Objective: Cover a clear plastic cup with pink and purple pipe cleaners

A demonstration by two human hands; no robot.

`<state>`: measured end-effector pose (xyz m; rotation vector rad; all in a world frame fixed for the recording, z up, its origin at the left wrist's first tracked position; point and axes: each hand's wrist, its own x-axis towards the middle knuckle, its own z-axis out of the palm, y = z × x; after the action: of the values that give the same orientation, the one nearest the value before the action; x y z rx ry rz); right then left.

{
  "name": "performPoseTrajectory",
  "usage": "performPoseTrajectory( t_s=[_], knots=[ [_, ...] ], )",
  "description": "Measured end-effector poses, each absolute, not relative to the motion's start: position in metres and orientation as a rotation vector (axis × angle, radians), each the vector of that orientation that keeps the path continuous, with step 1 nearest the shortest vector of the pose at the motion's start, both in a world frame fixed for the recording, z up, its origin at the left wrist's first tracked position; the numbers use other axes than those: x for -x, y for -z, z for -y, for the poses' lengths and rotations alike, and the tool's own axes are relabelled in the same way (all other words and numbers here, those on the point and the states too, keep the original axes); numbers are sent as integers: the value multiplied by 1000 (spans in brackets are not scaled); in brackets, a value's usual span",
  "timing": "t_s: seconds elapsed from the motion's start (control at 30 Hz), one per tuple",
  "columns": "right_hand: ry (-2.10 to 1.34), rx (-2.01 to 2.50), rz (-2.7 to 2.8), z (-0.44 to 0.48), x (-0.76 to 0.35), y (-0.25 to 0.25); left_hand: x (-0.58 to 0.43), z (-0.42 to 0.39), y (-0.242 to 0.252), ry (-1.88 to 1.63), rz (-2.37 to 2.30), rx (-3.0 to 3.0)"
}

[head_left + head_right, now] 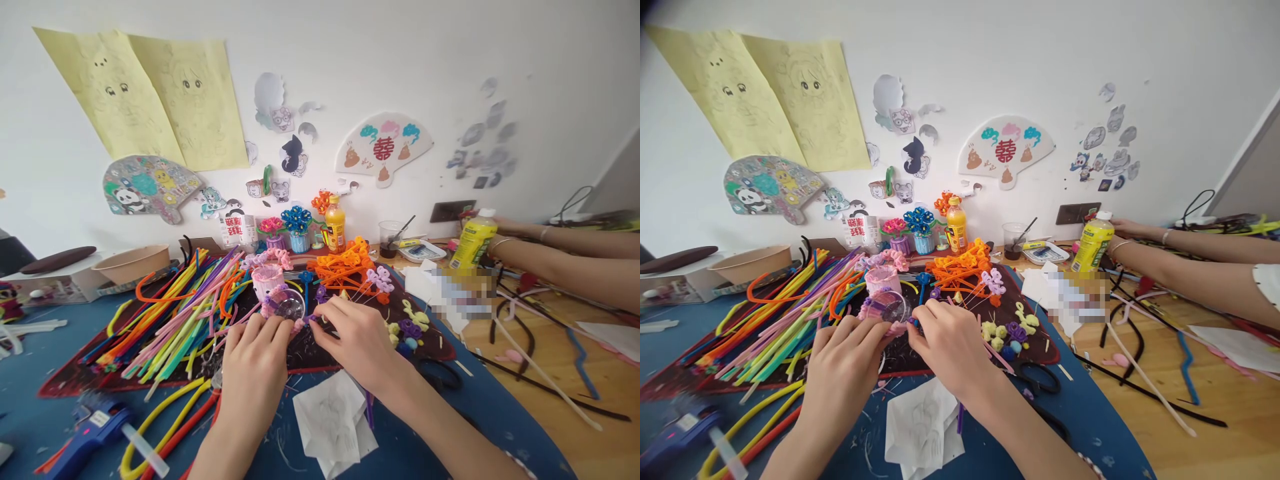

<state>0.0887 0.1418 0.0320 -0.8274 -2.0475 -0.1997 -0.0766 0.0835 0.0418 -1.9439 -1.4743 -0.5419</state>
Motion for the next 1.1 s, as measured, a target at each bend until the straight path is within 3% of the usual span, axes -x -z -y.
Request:
performPoseTrajectory(
  t_s=[0.3, 0.8, 1.1],
  knots=[
    [41, 905, 2138, -139, -90, -34, 72, -84, -38, 574, 1421, 2008],
    [-1191, 781, 1652, -146, -90, -40, 83, -86, -44, 780, 1637, 2246],
    [-1059, 832, 1748, -150, -95, -43, 85, -84, -48, 879, 1782, 2351]
  ],
)
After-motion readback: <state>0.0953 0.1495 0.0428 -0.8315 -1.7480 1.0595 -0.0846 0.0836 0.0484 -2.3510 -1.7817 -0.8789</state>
